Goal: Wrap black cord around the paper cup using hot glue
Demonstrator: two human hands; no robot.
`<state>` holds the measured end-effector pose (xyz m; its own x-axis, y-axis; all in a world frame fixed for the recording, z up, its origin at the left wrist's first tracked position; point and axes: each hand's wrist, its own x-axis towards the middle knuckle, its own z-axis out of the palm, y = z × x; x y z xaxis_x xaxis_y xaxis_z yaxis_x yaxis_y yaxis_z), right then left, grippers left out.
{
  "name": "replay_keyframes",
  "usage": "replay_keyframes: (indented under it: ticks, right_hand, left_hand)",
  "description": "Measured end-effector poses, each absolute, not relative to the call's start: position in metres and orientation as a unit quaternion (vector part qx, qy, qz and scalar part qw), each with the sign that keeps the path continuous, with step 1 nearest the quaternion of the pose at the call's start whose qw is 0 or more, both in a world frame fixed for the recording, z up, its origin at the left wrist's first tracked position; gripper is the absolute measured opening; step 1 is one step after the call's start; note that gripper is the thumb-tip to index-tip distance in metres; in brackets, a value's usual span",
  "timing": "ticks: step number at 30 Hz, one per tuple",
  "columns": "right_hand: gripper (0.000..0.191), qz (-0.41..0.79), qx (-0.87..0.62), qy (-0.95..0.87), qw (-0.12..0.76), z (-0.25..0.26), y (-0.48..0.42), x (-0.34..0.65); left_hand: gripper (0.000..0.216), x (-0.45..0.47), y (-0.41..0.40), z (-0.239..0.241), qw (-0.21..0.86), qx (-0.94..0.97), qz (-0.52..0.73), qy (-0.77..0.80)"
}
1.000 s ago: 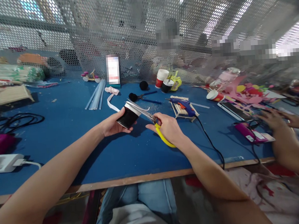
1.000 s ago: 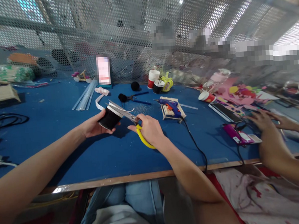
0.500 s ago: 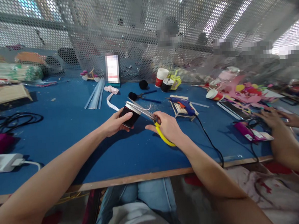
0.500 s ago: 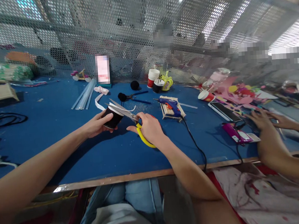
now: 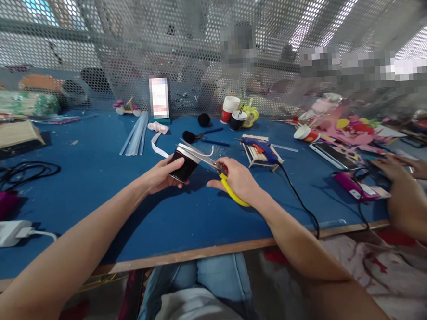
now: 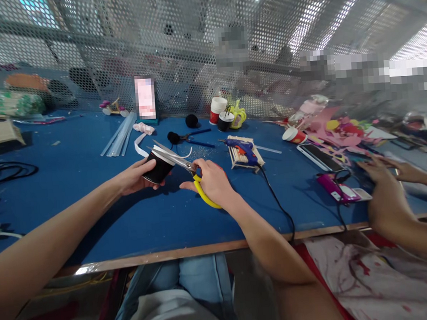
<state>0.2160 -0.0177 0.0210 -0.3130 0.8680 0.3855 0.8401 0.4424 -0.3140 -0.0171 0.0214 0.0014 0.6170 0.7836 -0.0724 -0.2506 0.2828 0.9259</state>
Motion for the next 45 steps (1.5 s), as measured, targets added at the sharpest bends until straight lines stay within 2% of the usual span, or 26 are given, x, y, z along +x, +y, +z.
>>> replay_keyframes:
  ticks: [4, 14, 21, 29, 38, 41, 43, 45]
  right_hand:
    - [0.052, 0.046, -0.523, -0.810, 0.262, 0.019, -0.017, 0.214]
    - [0.041, 0.015, -0.558, -0.799, 0.225, 0.020, -0.018, 0.215]
    - [0.040, -0.002, -0.538, -0.805, 0.250, 0.020, -0.019, 0.214]
    - [0.058, 0.043, -0.523, -0.806, 0.274, 0.020, -0.018, 0.215]
    - [0.041, 0.021, -0.549, -0.802, 0.234, 0.019, -0.018, 0.214]
    - [0.040, 0.013, -0.547, -0.801, 0.243, 0.020, -0.019, 0.214]
    - [0.040, 0.013, -0.545, -0.799, 0.254, 0.021, -0.019, 0.214]
    - [0.040, 0.015, -0.542, -0.798, 0.263, 0.023, -0.020, 0.213]
  left_hand:
    - [0.044, -0.015, 0.017, 0.003, 0.721, 0.518, 0.347, 0.302]
    - [0.049, -0.018, 0.023, 0.002, 0.680, 0.544, 0.363, 0.331]
    - [0.056, -0.020, 0.027, 0.001, 0.798, 0.438, 0.317, 0.266]
    - [0.042, -0.013, 0.015, 0.008, 0.721, 0.505, 0.362, 0.307]
    - [0.048, -0.014, 0.017, 0.005, 0.685, 0.529, 0.374, 0.333]
    - [0.052, -0.018, 0.021, 0.006, 0.713, 0.508, 0.369, 0.312]
    - [0.049, -0.024, 0.029, 0.007, 0.731, 0.471, 0.390, 0.304]
    - [0.042, -0.032, 0.038, 0.007, 0.705, 0.414, 0.464, 0.340]
